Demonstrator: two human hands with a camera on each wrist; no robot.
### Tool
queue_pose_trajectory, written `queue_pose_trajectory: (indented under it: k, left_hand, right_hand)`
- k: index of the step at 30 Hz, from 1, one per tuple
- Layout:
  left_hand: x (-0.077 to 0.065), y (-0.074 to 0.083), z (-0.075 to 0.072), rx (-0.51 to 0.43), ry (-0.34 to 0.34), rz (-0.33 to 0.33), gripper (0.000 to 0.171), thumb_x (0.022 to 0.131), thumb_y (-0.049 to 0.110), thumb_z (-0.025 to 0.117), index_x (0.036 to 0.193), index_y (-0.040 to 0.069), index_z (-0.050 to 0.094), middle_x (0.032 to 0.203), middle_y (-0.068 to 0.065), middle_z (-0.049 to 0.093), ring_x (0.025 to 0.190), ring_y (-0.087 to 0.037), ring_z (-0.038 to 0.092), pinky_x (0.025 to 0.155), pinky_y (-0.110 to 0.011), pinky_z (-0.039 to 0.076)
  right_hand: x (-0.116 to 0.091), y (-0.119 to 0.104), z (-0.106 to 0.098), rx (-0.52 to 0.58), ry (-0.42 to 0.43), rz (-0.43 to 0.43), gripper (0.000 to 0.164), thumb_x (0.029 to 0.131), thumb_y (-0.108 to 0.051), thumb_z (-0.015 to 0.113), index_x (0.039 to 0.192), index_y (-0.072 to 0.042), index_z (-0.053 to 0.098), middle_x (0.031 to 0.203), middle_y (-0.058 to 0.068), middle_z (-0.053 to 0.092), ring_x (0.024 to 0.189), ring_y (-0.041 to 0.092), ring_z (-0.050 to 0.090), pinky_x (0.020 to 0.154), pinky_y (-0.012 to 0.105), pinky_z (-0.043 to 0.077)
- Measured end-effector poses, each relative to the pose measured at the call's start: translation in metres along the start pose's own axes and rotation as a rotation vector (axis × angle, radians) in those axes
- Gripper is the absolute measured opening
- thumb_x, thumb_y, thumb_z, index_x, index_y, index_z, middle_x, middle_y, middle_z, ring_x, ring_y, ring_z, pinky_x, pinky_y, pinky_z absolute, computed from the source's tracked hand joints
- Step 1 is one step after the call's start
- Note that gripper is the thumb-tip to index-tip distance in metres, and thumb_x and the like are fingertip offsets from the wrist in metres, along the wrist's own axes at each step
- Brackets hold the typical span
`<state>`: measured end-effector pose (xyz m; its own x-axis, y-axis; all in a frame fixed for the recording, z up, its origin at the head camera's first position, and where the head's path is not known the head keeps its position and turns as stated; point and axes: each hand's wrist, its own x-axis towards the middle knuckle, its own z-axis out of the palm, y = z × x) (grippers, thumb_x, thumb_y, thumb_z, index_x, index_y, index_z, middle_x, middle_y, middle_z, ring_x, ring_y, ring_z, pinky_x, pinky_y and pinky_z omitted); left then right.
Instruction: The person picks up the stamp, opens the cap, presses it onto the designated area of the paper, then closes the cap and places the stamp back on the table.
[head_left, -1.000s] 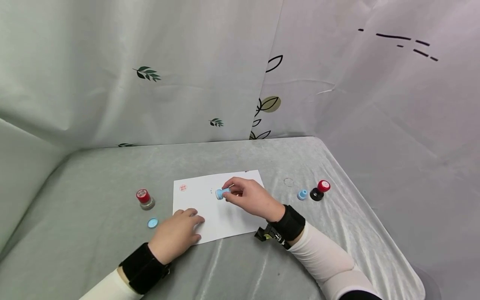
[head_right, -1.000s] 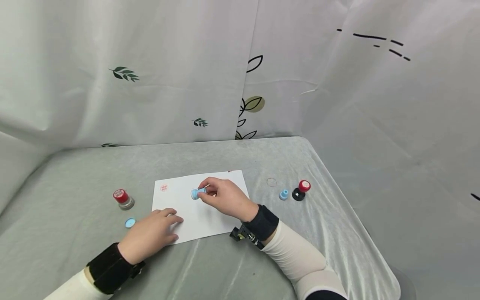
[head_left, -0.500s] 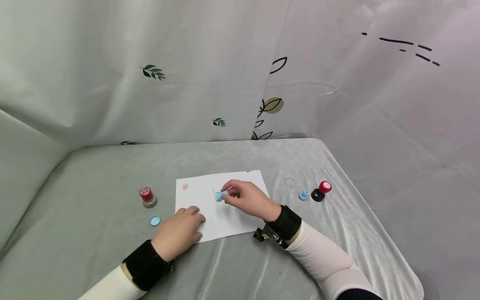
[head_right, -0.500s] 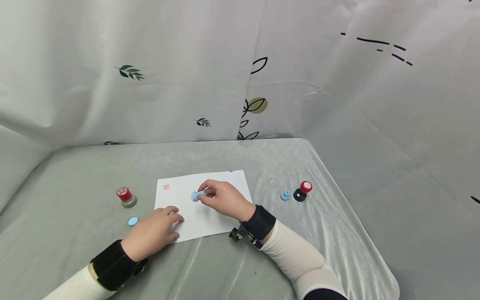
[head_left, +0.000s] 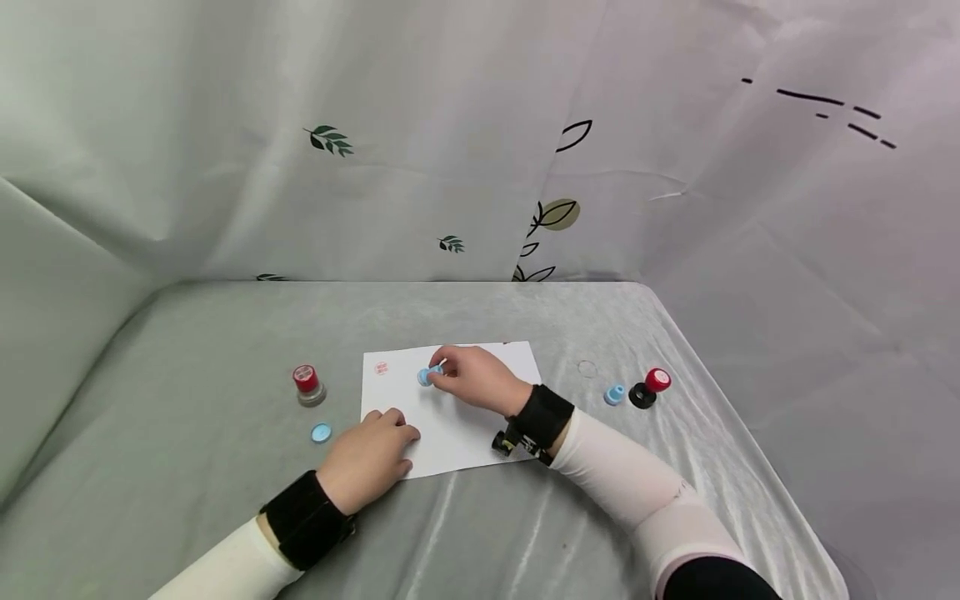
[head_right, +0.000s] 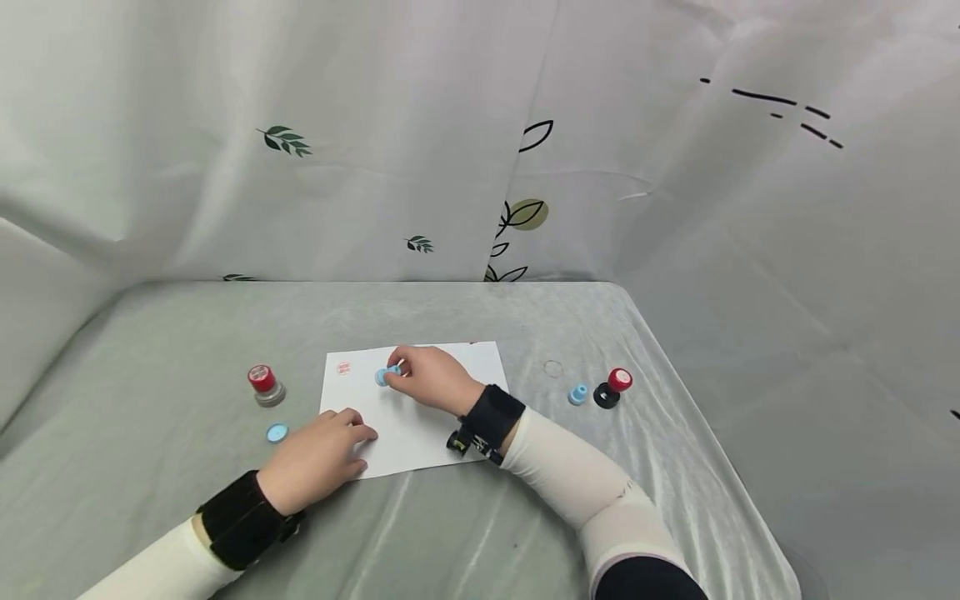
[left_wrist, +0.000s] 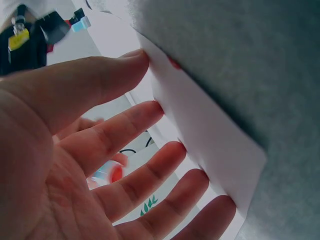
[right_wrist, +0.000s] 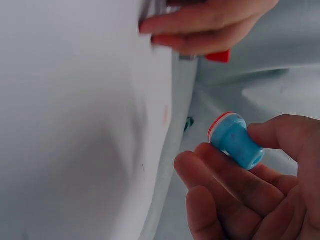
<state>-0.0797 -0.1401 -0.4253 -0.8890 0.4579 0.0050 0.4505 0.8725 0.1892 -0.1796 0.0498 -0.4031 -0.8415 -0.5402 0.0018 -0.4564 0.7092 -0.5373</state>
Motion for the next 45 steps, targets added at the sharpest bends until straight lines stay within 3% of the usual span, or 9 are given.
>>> queue_pose_trajectory:
  k: [6, 9, 14, 20, 26, 35, 45]
  left_hand:
    - [0.004, 0.004, 0.002, -0.002, -0.012, 0.014, 0.024, 0.077, 0.022, 0.077, 0.099, 0.014, 0.074, 0.094, -0.005, 0.06, 0.081, -0.024, 0.053, 0.062, -0.037, 0.051]
    - [0.006, 0.005, 0.002, -0.003, -0.03, 0.01, 0.025, 0.078, 0.023, 0.078, 0.1, 0.014, 0.074, 0.095, -0.005, 0.06, 0.082, -0.024, 0.052, 0.064, -0.037, 0.051]
    - [0.007, 0.005, 0.002, -0.004, -0.043, 0.01, 0.026, 0.078, 0.024, 0.078, 0.101, 0.014, 0.073, 0.095, -0.005, 0.061, 0.083, -0.024, 0.052, 0.065, -0.037, 0.052]
    - [0.008, 0.005, 0.003, -0.009, -0.041, 0.019, 0.026, 0.078, 0.025, 0.078, 0.102, 0.014, 0.074, 0.094, -0.005, 0.06, 0.082, -0.024, 0.052, 0.065, -0.037, 0.052]
    - [0.008, 0.005, 0.005, -0.007, -0.025, 0.016, 0.024, 0.078, 0.023, 0.078, 0.1, 0.015, 0.074, 0.093, -0.004, 0.06, 0.081, -0.023, 0.052, 0.062, -0.037, 0.051]
    - [0.002, 0.003, 0.004, -0.004, 0.003, 0.028, 0.023, 0.076, 0.02, 0.078, 0.098, 0.014, 0.074, 0.092, -0.003, 0.06, 0.081, -0.024, 0.052, 0.062, -0.036, 0.05]
    - [0.001, -0.002, 0.003, 0.007, 0.018, 0.015, 0.023, 0.077, 0.021, 0.077, 0.098, 0.015, 0.073, 0.092, -0.003, 0.06, 0.081, -0.023, 0.053, 0.063, -0.035, 0.051]
  right_hand:
    - [0.023, 0.015, -0.005, -0.113, -0.016, 0.079, 0.025, 0.096, -0.031, 0.059, 0.111, -0.011, 0.065, 0.099, 0.003, 0.07, 0.082, 0.008, 0.06, 0.067, 0.026, 0.05]
    - [0.03, 0.022, -0.007, -0.174, -0.045, 0.099, 0.027, 0.096, -0.03, 0.059, 0.112, -0.01, 0.065, 0.098, 0.004, 0.069, 0.077, 0.01, 0.058, 0.066, 0.026, 0.049]
    - [0.037, 0.029, -0.009, -0.231, -0.077, 0.102, 0.025, 0.096, -0.029, 0.061, 0.11, -0.009, 0.066, 0.091, 0.003, 0.067, 0.068, 0.011, 0.056, 0.061, 0.025, 0.046]
    - [0.043, 0.03, -0.008, -0.27, -0.106, 0.1, 0.024, 0.095, -0.028, 0.062, 0.111, -0.011, 0.07, 0.099, 0.002, 0.069, 0.077, 0.009, 0.058, 0.069, 0.028, 0.05]
    - [0.049, 0.027, -0.004, -0.309, -0.123, 0.057, 0.022, 0.095, -0.026, 0.063, 0.109, -0.012, 0.072, 0.103, 0.002, 0.071, 0.084, 0.011, 0.059, 0.078, 0.031, 0.051]
    - [0.051, 0.032, 0.006, -0.258, -0.083, -0.089, 0.014, 0.095, -0.022, 0.064, 0.09, -0.014, 0.074, 0.086, -0.001, 0.07, 0.07, 0.01, 0.054, 0.071, 0.028, 0.048]
    - [0.059, 0.032, 0.012, -0.311, -0.079, -0.113, 0.014, 0.096, -0.025, 0.062, 0.09, -0.016, 0.072, 0.087, -0.002, 0.069, 0.073, 0.01, 0.055, 0.073, 0.029, 0.048]
